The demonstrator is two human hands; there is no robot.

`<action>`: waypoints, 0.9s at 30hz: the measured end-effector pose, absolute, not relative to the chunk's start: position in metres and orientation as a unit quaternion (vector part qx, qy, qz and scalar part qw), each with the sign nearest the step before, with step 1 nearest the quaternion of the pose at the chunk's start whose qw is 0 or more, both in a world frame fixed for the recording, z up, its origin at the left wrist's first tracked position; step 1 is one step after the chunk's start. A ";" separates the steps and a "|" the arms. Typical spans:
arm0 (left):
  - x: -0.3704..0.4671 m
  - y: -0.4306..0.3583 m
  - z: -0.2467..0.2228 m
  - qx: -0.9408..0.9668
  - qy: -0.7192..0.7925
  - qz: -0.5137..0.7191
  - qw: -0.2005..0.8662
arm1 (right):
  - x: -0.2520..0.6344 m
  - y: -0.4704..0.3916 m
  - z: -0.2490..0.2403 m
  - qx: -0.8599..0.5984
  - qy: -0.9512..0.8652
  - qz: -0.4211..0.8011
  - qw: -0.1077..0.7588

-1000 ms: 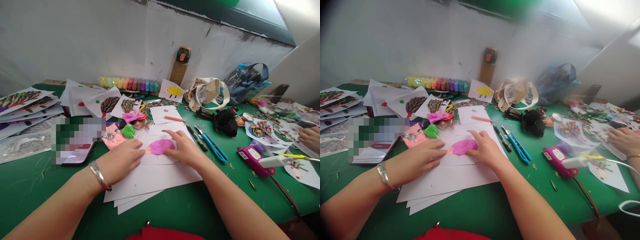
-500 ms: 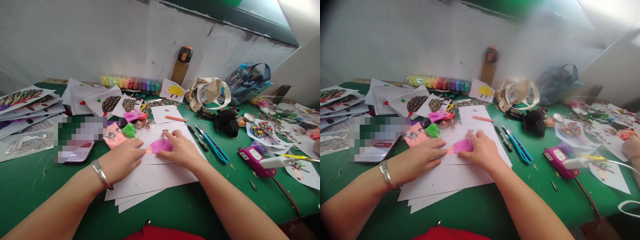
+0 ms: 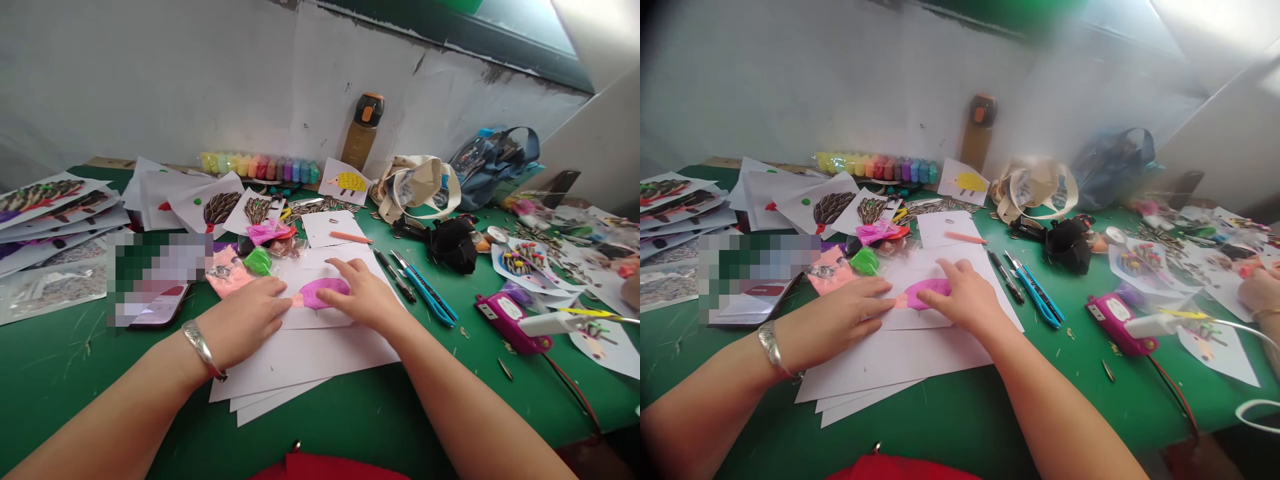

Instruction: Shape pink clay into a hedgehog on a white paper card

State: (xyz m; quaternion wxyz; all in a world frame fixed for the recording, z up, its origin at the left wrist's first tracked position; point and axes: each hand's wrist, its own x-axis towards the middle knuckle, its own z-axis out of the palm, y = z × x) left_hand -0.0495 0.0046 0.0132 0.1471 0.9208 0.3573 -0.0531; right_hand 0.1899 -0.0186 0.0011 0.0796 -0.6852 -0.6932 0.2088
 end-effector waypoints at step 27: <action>-0.048 0.005 0.014 0.920 0.359 -0.047 0.151 | 0.192 -0.023 -0.008 -0.686 -0.706 0.122 0.130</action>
